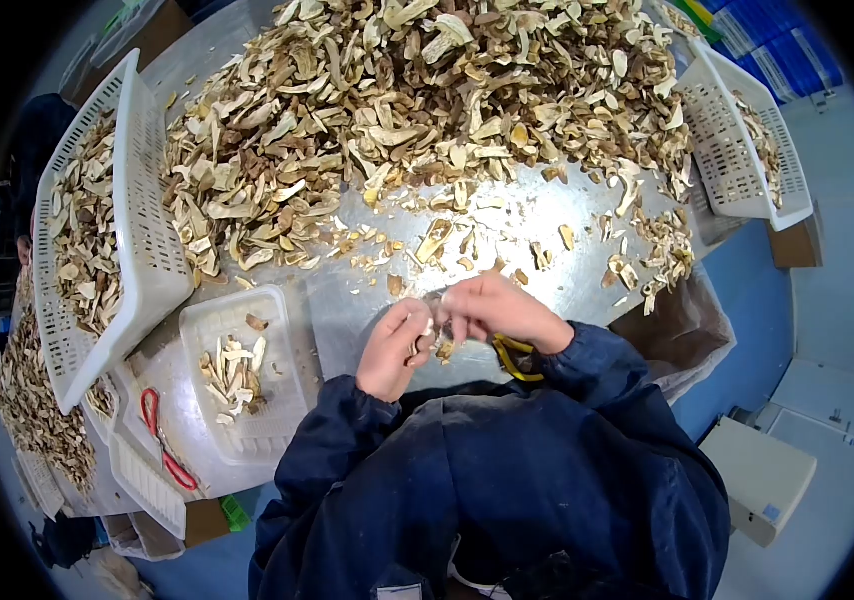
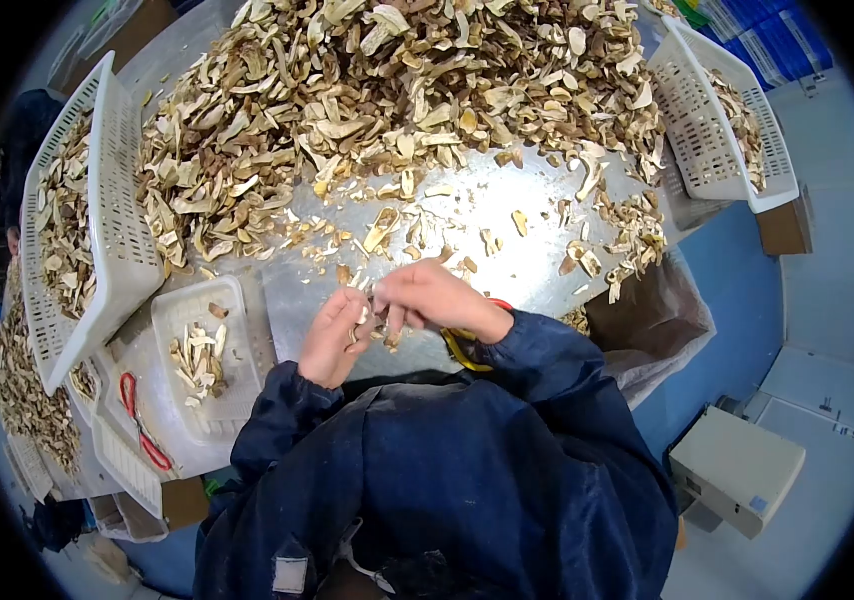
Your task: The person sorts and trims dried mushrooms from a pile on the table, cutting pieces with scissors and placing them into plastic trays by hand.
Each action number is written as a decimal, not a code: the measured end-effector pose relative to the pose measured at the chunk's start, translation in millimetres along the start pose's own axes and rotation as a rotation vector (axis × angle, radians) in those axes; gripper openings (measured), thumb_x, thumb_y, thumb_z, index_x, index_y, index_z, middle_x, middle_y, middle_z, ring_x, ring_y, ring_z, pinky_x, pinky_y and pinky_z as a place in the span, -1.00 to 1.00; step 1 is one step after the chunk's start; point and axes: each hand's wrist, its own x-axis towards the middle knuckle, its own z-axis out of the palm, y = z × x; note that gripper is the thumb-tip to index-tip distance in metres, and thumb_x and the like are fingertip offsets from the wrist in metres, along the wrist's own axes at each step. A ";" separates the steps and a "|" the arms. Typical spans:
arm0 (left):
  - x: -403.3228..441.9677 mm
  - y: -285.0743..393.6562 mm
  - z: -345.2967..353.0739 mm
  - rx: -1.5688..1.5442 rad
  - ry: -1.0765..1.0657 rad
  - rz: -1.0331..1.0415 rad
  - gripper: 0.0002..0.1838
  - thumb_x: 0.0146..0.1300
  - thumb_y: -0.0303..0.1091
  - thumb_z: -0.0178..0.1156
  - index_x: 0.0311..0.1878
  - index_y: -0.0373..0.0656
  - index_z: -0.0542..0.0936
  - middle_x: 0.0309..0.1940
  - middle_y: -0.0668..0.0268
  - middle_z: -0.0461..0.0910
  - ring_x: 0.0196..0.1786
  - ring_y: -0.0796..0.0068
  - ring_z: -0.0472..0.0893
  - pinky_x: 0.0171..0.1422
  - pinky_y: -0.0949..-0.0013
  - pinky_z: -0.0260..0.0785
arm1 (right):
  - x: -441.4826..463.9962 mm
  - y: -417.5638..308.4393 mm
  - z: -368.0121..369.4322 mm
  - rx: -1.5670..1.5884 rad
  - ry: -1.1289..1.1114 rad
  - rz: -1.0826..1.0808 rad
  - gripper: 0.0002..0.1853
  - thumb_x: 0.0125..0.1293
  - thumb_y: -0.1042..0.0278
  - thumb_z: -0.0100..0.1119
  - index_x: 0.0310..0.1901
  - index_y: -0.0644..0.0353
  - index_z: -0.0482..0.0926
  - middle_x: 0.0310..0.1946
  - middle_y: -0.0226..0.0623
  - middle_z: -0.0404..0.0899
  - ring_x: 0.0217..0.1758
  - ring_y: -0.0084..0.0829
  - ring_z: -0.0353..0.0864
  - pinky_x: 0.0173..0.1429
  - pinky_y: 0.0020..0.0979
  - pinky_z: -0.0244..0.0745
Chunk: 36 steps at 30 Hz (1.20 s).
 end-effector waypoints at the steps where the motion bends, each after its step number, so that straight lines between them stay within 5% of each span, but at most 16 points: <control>1: 1.0 -2.2 -9.0 -0.094 -0.042 -0.026 -0.87 0.43 -0.26 -0.05 -0.16 -0.10 0.38 -0.37 0.45 0.32 -0.38 0.70 0.27 -0.45 0.63 0.06 | 8.6 0.2 -10.7 -0.144 0.109 -0.058 -0.71 0.33 0.16 0.09 -0.26 0.26 0.58 -0.59 -0.32 0.61 -0.70 -0.57 0.40 -0.59 -0.58 0.24; 4: 3.2 -7.7 -26.2 -0.400 -0.234 -0.077 -0.87 0.43 -0.29 -0.05 -0.25 -0.08 0.34 -0.40 0.45 0.28 -0.38 0.68 0.28 -0.45 0.63 0.14 | 41.9 6.8 -56.6 -0.871 0.720 -0.413 -0.78 0.24 0.21 0.16 -0.22 0.18 0.60 -0.52 -0.19 0.63 -0.56 -0.24 0.55 -0.43 -0.38 0.43; 6: 2.8 -6.9 -26.9 -0.520 -0.253 -0.086 -0.89 0.43 -0.30 -0.05 -0.23 -0.09 0.35 -0.39 0.43 0.29 -0.36 0.65 0.32 -0.38 0.62 0.24 | 52.5 6.3 -77.5 -1.092 0.932 -0.449 -0.82 0.20 0.28 0.15 -0.26 0.19 0.60 -0.46 -0.11 0.61 -0.40 -0.05 0.57 -0.31 -0.23 0.46; 10: 0.1 -4.5 -18.1 -0.482 -0.040 -0.058 -0.84 0.43 -0.30 -0.06 -0.03 -0.10 0.39 -0.25 0.37 0.38 -0.23 0.54 0.44 -0.06 0.49 0.42 | 56.6 5.8 -82.2 -1.073 0.786 -0.346 -0.83 0.15 0.30 0.18 -0.34 0.24 0.57 -0.50 -0.12 0.60 -0.41 -0.09 0.59 -0.34 -0.23 0.43; 11: -0.6 -3.8 -16.1 -0.450 0.013 -0.042 -0.80 0.42 -0.30 -0.06 0.03 -0.11 0.39 -0.21 0.35 0.41 -0.19 0.51 0.47 0.04 0.45 0.44 | 53.4 6.0 -79.0 -0.877 0.697 -0.357 -0.81 0.13 0.30 0.22 -0.35 0.26 0.56 -0.58 -0.17 0.56 -0.51 -0.28 0.56 -0.41 -0.34 0.39; 12: -0.7 -1.5 -10.3 -0.485 0.060 -0.030 -0.77 0.42 -0.32 -0.05 0.08 -0.11 0.38 -0.16 0.33 0.42 -0.16 0.49 0.47 0.09 0.41 0.43 | 42.6 -7.8 -63.8 -0.701 0.586 -0.281 -0.79 0.13 0.30 0.26 -0.34 0.28 0.54 -0.60 -0.24 0.53 -0.56 -0.50 0.47 -0.44 -0.47 0.33; 15: 3.3 10.0 5.4 -0.560 0.166 -0.012 -0.72 0.40 -0.35 -0.02 0.14 -0.12 0.36 -0.08 0.30 0.45 -0.08 0.45 0.50 0.21 0.30 0.40 | 34.0 -10.0 -37.0 -0.430 0.104 -0.339 -0.73 0.15 0.26 0.27 -0.21 0.26 0.55 -0.56 -0.28 0.53 -0.54 -0.58 0.43 -0.42 -0.49 0.33; 19: 7.0 0.1 -5.6 -0.611 0.188 -0.012 -0.83 0.40 -0.35 -0.01 0.00 -0.13 0.40 -0.17 0.33 0.47 -0.16 0.47 0.50 0.15 0.31 0.41 | 60.8 -26.6 -47.1 -0.795 0.615 -0.432 -0.73 0.13 0.25 0.22 -0.15 0.17 0.58 -0.47 -0.12 0.60 -0.39 -0.12 0.60 -0.27 -0.24 0.46; 23: 4.7 -9.4 -26.8 -0.705 -0.043 -0.050 -0.91 0.41 -0.34 -0.02 -0.15 -0.13 0.41 -0.33 0.39 0.41 -0.35 0.58 0.39 -0.13 0.46 0.36 | 90.9 -9.6 -71.9 -1.061 0.691 -0.561 -0.78 0.11 0.35 0.22 -0.21 0.22 0.55 -0.46 -0.09 0.59 -0.36 -0.11 0.60 -0.27 -0.25 0.46; 26: 1.2 -7.7 -20.8 -0.569 -0.015 0.000 -0.85 0.39 -0.36 0.01 -0.05 -0.17 0.42 -0.36 0.42 0.34 -0.39 0.64 0.28 -0.26 0.52 0.23 | 79.1 -9.6 -69.6 -0.751 0.531 -0.449 -0.83 0.10 0.40 0.22 -0.26 0.23 0.54 -0.50 -0.13 0.56 -0.42 -0.22 0.57 -0.31 -0.32 0.44; 27: 1.2 -7.9 -19.7 -0.486 0.003 0.017 -0.81 0.39 -0.37 0.02 0.00 -0.18 0.41 -0.34 0.42 0.36 -0.38 0.65 0.28 -0.25 0.52 0.22 | 75.4 -7.6 -66.4 -0.652 0.535 -0.493 -0.90 0.13 0.44 0.19 -0.33 0.24 0.54 -0.58 -0.30 0.53 -0.56 -0.47 0.47 -0.45 -0.45 0.35; 31: 6.6 -5.6 -7.0 -0.115 0.087 0.084 -0.63 0.33 -0.41 0.07 0.18 -0.23 0.37 -0.22 0.39 0.42 -0.35 0.67 0.30 -0.23 0.54 0.21 | 40.9 -4.1 -46.3 0.023 0.255 -0.208 -0.91 0.25 0.41 0.18 -0.37 0.20 0.50 -0.63 -0.56 0.39 -0.64 -0.75 0.28 -0.59 -0.66 0.14; 33: 11.2 -7.2 2.3 0.113 0.150 0.142 -0.59 0.27 -0.42 0.12 0.19 -0.26 0.38 -0.12 0.33 0.47 -0.31 0.69 0.32 -0.21 0.53 0.21 | 24.6 -3.7 -23.5 0.181 0.199 -0.167 -0.90 0.27 0.42 0.17 -0.35 0.22 0.49 -0.64 -0.53 0.38 -0.67 -0.73 0.28 -0.61 -0.65 0.12; 36: 21.4 -16.6 3.7 0.671 0.173 0.520 -0.62 0.25 -0.40 0.16 0.12 -0.27 0.44 -0.14 0.32 0.48 -0.30 0.69 0.34 -0.20 0.53 0.22 | 15.8 8.9 -0.7 0.380 0.119 -0.156 -0.90 0.31 0.40 0.15 -0.32 0.22 0.48 -0.61 -0.48 0.41 -0.67 -0.73 0.28 -0.63 -0.65 0.11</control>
